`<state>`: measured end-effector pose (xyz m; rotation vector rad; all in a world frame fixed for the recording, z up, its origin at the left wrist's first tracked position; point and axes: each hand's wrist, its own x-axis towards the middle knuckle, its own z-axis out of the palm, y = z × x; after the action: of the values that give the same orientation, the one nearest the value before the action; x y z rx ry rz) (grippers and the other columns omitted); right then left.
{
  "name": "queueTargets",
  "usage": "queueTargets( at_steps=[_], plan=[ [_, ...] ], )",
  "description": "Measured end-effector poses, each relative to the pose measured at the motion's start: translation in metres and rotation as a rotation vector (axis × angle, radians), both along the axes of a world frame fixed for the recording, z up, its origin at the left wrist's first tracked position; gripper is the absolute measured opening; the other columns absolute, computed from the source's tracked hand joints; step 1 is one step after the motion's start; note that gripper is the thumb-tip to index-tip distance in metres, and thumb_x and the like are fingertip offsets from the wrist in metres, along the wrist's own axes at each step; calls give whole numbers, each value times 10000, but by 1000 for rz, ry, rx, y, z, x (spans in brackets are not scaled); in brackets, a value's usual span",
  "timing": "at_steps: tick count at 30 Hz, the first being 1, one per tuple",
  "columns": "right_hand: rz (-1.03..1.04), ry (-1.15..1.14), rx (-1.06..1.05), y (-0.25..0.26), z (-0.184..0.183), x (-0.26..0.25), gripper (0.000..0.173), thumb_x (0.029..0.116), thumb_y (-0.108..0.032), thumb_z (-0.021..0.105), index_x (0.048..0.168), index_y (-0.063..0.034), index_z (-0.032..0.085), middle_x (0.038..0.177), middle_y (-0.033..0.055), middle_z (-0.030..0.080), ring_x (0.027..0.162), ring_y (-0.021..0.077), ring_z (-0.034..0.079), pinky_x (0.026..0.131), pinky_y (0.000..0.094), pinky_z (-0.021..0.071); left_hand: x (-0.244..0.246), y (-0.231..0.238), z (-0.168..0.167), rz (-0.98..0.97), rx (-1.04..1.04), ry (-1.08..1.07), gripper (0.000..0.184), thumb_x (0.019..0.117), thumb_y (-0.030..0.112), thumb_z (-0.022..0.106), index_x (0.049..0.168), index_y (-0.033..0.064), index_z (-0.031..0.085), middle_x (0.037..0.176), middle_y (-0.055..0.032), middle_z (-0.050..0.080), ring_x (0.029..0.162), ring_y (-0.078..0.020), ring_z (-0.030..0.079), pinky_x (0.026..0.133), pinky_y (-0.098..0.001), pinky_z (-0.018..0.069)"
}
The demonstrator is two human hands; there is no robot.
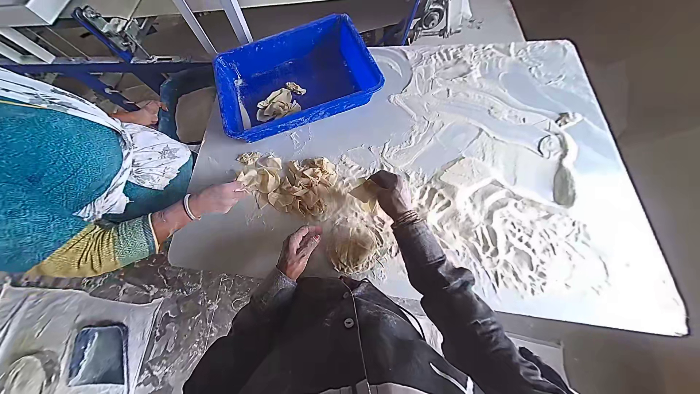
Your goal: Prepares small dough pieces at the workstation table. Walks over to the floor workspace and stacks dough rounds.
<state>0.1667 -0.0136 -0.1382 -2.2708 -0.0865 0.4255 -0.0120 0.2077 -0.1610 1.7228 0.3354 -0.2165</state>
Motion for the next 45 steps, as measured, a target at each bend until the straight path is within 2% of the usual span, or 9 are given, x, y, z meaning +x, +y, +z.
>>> queueTargets(
  at_steps=[4,8,13,19,28,34,38,41,45],
  plan=[
    [-48,-64,163,-5,20,-7,136,973,-191,699,982,-66,751,889,105,744,830,247,706,808,542,539,19,-15,9,-27,4,-38,297,1013,161,516,1216,-8,652,1160,-94,696,920,-130,706,803,-295,598],
    [-80,-88,591,1,38,-24,71,946,-112,696,919,-49,713,820,21,698,742,101,659,727,295,560,40,-29,25,18,-31,-125,367,1018,218,534,1276,-28,622,1222,-121,675,1026,-155,685,861,-328,583],
    [-87,61,920,11,59,-48,101,971,-63,603,896,-39,666,755,26,686,677,108,668,682,267,587,54,-44,39,66,-31,-386,828,892,284,742,1519,-65,327,1490,-237,447,1229,-233,607,926,-341,584],
    [-106,264,1089,19,55,-59,160,1021,-44,519,920,-40,643,811,59,713,748,135,710,738,313,618,51,-49,56,194,-201,-481,151,978,46,574,1071,-43,651,925,-56,714,771,-119,703,679,-292,618],
    [-72,313,1245,20,44,-66,139,972,-16,561,1079,-63,635,896,82,737,774,149,722,733,318,617,42,-41,73,320,-444,-357,126,973,-4,558,1045,-4,662,907,-61,712,707,-104,675,605,-252,582],
    [-53,82,954,16,45,-55,141,908,0,621,1046,-32,622,812,39,693,696,132,679,672,302,599,36,-29,49,117,-107,-240,304,967,119,583,1224,-40,622,1175,-110,669,943,-137,681,803,-298,588],
    [-92,6,1036,18,41,-39,376,988,-69,530,1361,-55,482,1223,106,682,1045,214,708,935,411,593,22,-16,25,194,-95,-143,317,977,123,569,1246,-39,616,1212,-129,657,986,-158,678,835,-316,584],
    [-6,-31,522,32,14,-29,436,979,-124,645,1373,20,527,1246,172,664,1062,249,691,906,428,579,14,-8,17,251,-63,-81,311,977,98,545,1247,-44,607,1221,-136,655,977,-156,681,824,-310,583],
    [321,195,-233,61,-17,-31,530,973,-308,675,1395,-12,553,1350,248,602,1303,416,547,1109,602,395,9,-2,9,263,-34,-49,332,991,104,539,1268,-70,595,1227,-165,653,976,-162,677,822,-306,574]
  ],
)
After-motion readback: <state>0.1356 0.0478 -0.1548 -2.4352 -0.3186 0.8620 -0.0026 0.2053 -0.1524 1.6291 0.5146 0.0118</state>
